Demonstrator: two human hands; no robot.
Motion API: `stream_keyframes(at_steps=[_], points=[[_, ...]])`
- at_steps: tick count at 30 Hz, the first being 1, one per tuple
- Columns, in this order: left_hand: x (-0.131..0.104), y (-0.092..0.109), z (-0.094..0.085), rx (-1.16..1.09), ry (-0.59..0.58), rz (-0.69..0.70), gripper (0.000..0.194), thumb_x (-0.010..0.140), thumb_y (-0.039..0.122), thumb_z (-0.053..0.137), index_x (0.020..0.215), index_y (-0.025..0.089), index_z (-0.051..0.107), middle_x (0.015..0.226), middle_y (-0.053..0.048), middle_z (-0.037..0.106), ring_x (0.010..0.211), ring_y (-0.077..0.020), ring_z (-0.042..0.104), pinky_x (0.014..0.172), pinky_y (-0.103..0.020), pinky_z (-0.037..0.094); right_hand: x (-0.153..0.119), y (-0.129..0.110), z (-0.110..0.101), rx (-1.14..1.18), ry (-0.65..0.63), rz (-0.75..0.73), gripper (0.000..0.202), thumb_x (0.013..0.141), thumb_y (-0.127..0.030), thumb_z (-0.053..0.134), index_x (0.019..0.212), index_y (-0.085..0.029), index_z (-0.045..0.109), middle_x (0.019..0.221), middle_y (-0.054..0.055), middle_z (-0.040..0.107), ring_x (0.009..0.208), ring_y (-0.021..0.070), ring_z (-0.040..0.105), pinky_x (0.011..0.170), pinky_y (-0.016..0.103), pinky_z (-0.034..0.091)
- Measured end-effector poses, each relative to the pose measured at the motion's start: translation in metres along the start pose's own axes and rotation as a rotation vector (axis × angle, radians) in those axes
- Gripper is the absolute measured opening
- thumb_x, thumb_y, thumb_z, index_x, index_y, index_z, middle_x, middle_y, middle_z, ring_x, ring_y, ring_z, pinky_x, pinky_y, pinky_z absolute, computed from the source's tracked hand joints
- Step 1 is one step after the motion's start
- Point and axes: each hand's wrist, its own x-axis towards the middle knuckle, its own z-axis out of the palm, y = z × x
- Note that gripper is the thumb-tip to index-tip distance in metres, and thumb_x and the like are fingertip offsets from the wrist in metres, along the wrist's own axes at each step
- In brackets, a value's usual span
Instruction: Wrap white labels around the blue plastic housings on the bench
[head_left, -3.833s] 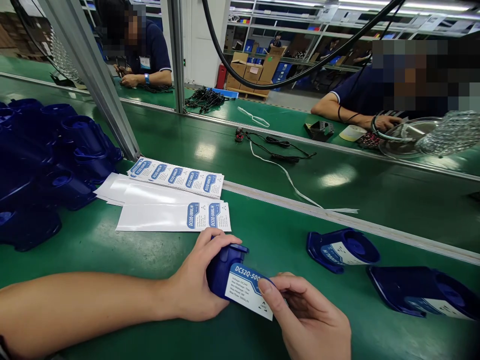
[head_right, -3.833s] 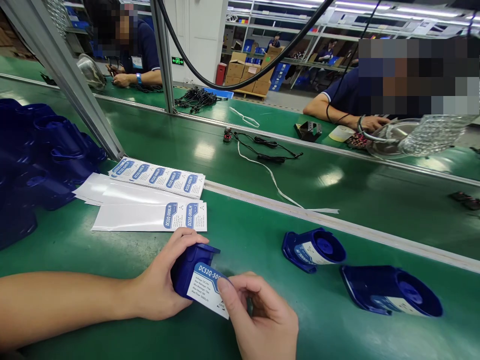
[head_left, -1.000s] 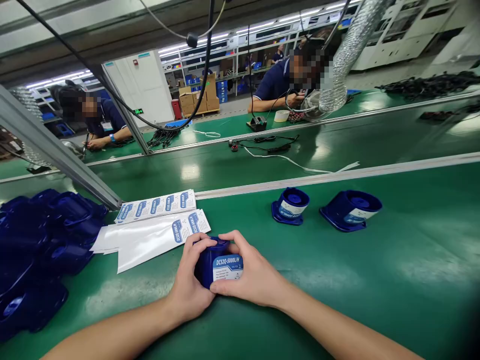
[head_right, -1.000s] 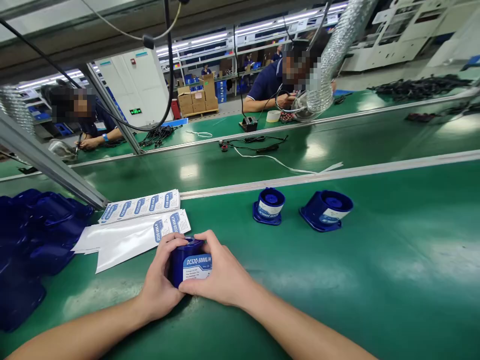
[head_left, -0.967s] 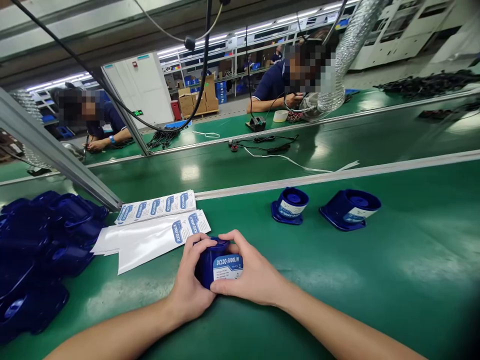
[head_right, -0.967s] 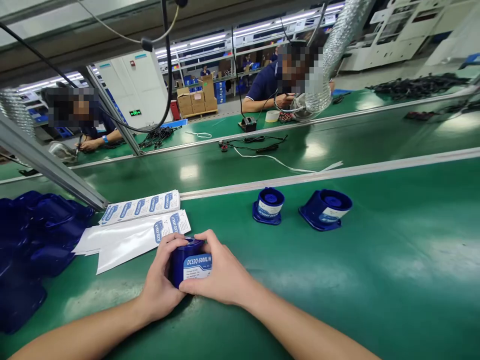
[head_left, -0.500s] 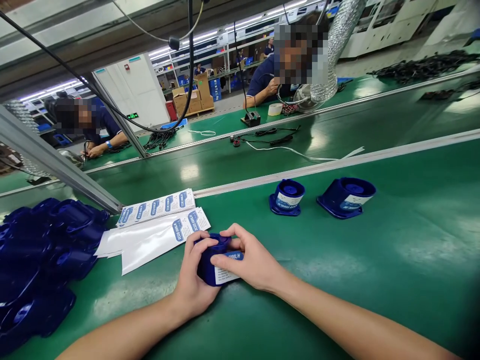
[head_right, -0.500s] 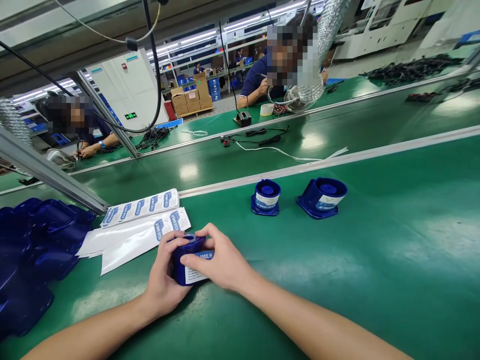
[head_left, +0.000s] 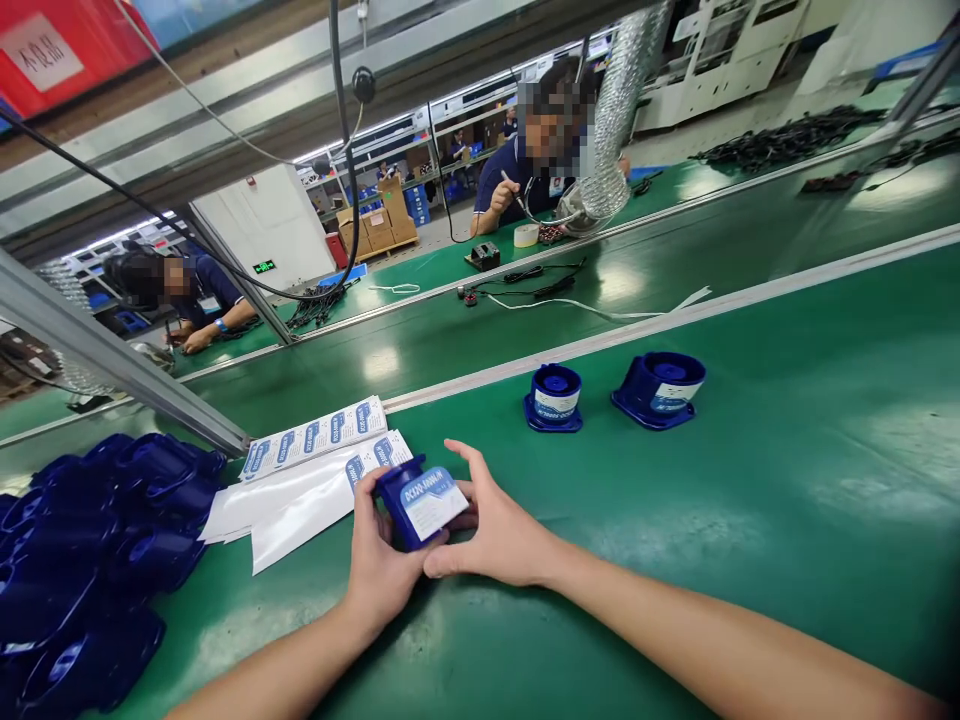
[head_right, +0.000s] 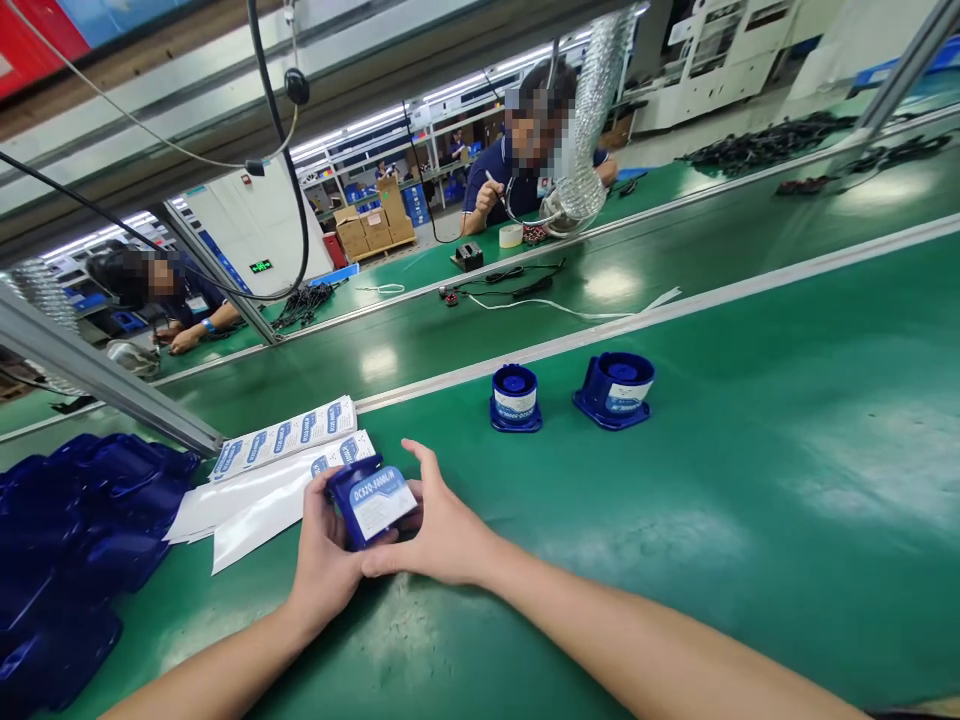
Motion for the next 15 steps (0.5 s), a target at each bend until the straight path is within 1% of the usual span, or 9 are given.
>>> stream_keyframes(at_steps=[1,2,3,5,7,9,10,12,15], points=[[0.002,0.001,0.001,-0.023,0.035,-0.030,0.097,0.073,0.046,0.099,0.145,0.034,0.035,0.151,-0.014,0.046,0.133,-0.0325,0.062,0.110,-0.052,0.059,0.003,0.003,0.002,0.089,-0.002,-0.002,0.147,0.061,-0.032,0.105,0.165,-0.031,0.002,0.134,0.012,0.071,0.109,0.0283,0.077,0.105,0.051,0.059],[0.003,0.002,0.001,-0.029,0.048,-0.038,0.100,0.075,0.047,0.098,0.147,0.034,0.030,0.154,-0.016,0.043,0.137,-0.0327,0.060,0.112,-0.052,0.058,0.006,0.006,0.003,0.147,0.009,-0.002,0.145,0.063,-0.031,0.104,0.165,-0.029,0.001,0.133,0.013,0.072,0.107,0.0273,0.078,0.103,0.051,0.060],[0.004,0.003,0.001,-0.027,0.034,-0.029,0.102,0.076,0.049,0.096,0.149,0.035,0.027,0.156,-0.016,0.041,0.139,-0.0328,0.059,0.113,-0.052,0.057,0.009,0.009,0.004,0.167,0.034,0.001,0.140,0.065,-0.030,0.103,0.164,-0.028,0.004,0.132,0.013,0.072,0.105,0.0267,0.079,0.101,0.050,0.062],[0.005,0.004,0.000,-0.038,-0.048,-0.002,0.096,0.081,0.052,0.091,0.149,0.035,0.025,0.156,-0.016,0.040,0.142,-0.0321,0.057,0.116,-0.053,0.056,0.012,0.010,0.002,0.129,0.090,-0.009,0.122,0.069,-0.026,0.099,0.161,-0.026,0.018,0.129,0.013,0.075,0.106,0.0264,0.079,0.100,0.049,0.063],[0.009,0.003,-0.003,-0.070,-0.118,0.003,0.081,0.086,0.053,0.085,0.141,0.034,0.028,0.156,-0.015,0.040,0.141,-0.0304,0.058,0.113,-0.051,0.058,0.014,0.007,-0.010,0.027,0.105,-0.060,0.101,0.073,-0.022,0.093,0.154,-0.024,0.033,0.131,0.012,0.075,0.110,0.0265,0.078,0.102,0.048,0.063],[0.014,0.003,-0.008,-0.064,-0.134,-0.019,0.070,0.088,0.051,0.083,0.132,0.034,0.032,0.158,-0.014,0.037,0.141,-0.0297,0.057,0.107,-0.048,0.061,0.013,0.000,-0.028,-0.124,0.061,-0.113,0.087,0.073,-0.017,0.089,0.148,-0.024,0.046,0.137,0.012,0.074,0.116,0.0277,0.076,0.107,0.050,0.060],[0.017,0.004,-0.011,-0.036,-0.146,-0.033,0.069,0.087,0.049,0.084,0.132,0.034,0.033,0.159,-0.013,0.038,0.141,-0.0300,0.057,0.105,-0.047,0.062,0.013,-0.003,-0.038,-0.207,0.033,-0.135,0.081,0.073,-0.017,0.088,0.145,-0.024,0.051,0.139,0.012,0.073,0.120,0.0290,0.075,0.111,0.051,0.058],[0.024,0.005,-0.017,0.073,-0.211,-0.047,0.071,0.087,0.041,0.085,0.139,0.033,0.036,0.156,-0.014,0.045,0.139,-0.0311,0.058,0.105,-0.049,0.060,0.012,-0.009,-0.054,-0.350,-0.011,-0.166,0.074,0.074,-0.018,0.088,0.142,-0.024,0.060,0.139,0.010,0.074,0.125,0.0314,0.072,0.116,0.054,0.054],[0.031,0.005,-0.025,0.276,-0.305,-0.013,0.079,0.087,0.033,0.085,0.152,0.028,0.041,0.148,-0.014,0.056,0.128,-0.0324,0.064,0.108,-0.054,0.055,0.012,-0.012,-0.063,-0.469,-0.022,-0.223,0.071,0.076,-0.024,0.089,0.143,-0.025,0.067,0.138,0.010,0.075,0.124,0.0327,0.071,0.112,0.053,0.056]])
